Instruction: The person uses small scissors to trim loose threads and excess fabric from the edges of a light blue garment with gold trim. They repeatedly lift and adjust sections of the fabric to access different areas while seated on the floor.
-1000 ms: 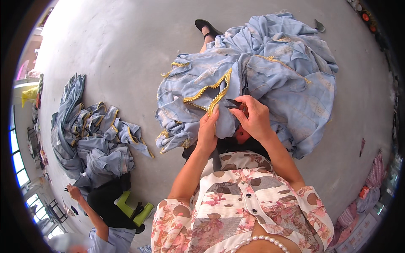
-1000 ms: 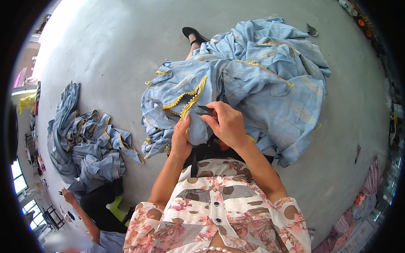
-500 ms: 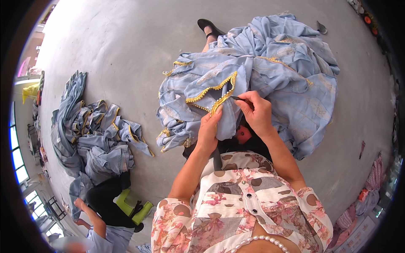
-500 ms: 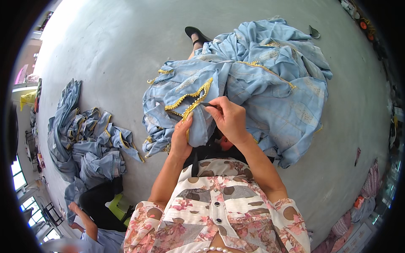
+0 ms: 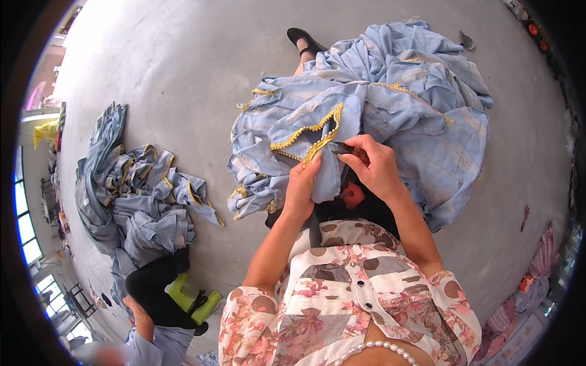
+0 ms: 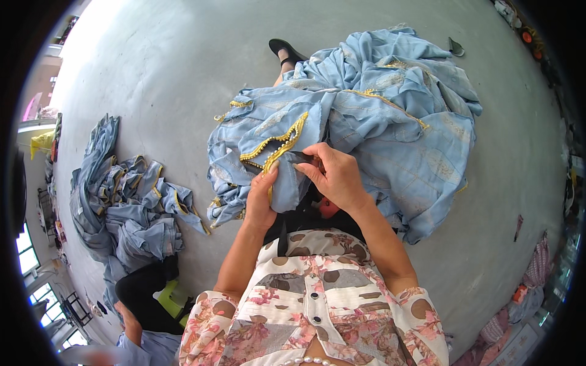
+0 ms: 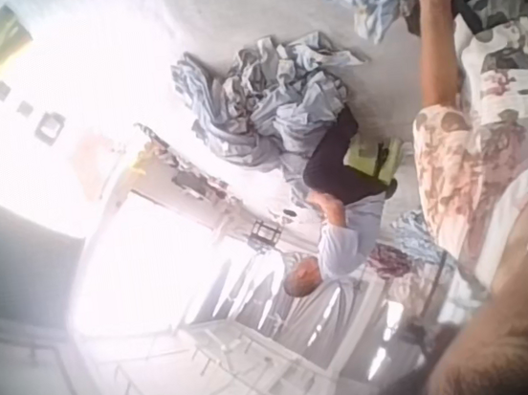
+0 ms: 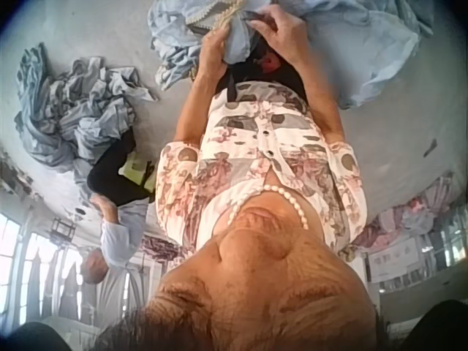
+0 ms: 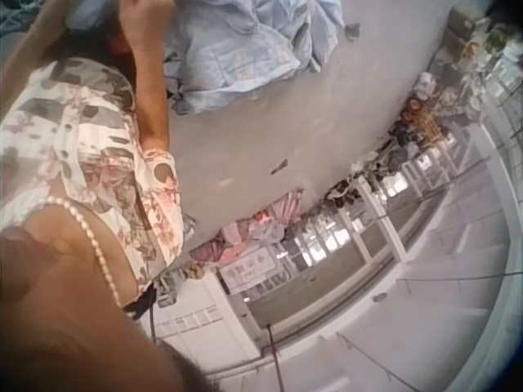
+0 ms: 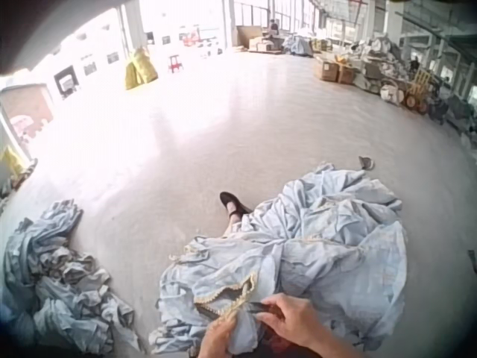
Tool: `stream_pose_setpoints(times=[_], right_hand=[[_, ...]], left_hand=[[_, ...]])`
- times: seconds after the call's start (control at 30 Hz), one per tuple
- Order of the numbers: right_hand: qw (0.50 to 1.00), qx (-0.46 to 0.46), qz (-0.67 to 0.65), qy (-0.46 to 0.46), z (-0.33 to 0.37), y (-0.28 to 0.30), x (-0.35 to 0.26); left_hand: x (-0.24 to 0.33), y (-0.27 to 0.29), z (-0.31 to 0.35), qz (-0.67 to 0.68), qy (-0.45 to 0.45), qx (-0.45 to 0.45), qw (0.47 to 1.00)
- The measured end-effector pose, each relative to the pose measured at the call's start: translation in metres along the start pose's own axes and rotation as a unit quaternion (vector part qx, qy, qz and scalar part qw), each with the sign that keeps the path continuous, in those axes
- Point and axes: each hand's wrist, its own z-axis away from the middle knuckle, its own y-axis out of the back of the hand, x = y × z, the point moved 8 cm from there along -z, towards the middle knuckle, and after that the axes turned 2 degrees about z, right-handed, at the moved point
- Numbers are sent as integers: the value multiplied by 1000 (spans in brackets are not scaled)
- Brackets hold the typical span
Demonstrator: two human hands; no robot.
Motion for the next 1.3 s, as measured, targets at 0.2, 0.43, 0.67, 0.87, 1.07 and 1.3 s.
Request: stream_pose_setpoints(times=[0.2, 0.43, 0.67, 0.87, 1.07, 1.3], right_hand=[[999, 33, -2, 10, -1, 6, -2], [999, -17, 10, 32, 4, 1, -10], [999, 28, 20, -2, -1, 5, -9], [997, 35, 47, 56, -6, 0, -11], [993, 31, 62, 100, -7, 1, -15], [928, 72, -338, -138, -4, 3, 28]], left_hand=[[1, -2, 1, 15, -7, 8, 1000], [5, 0, 1, 20, -16, 4, 1000], [5, -2, 2, -15, -28, 23, 999], [-4, 3, -1, -26, 6, -13, 1000], [-6, 6, -1, -50, 12, -24, 998], [1, -10, 5, -18, 40, -30, 999]])
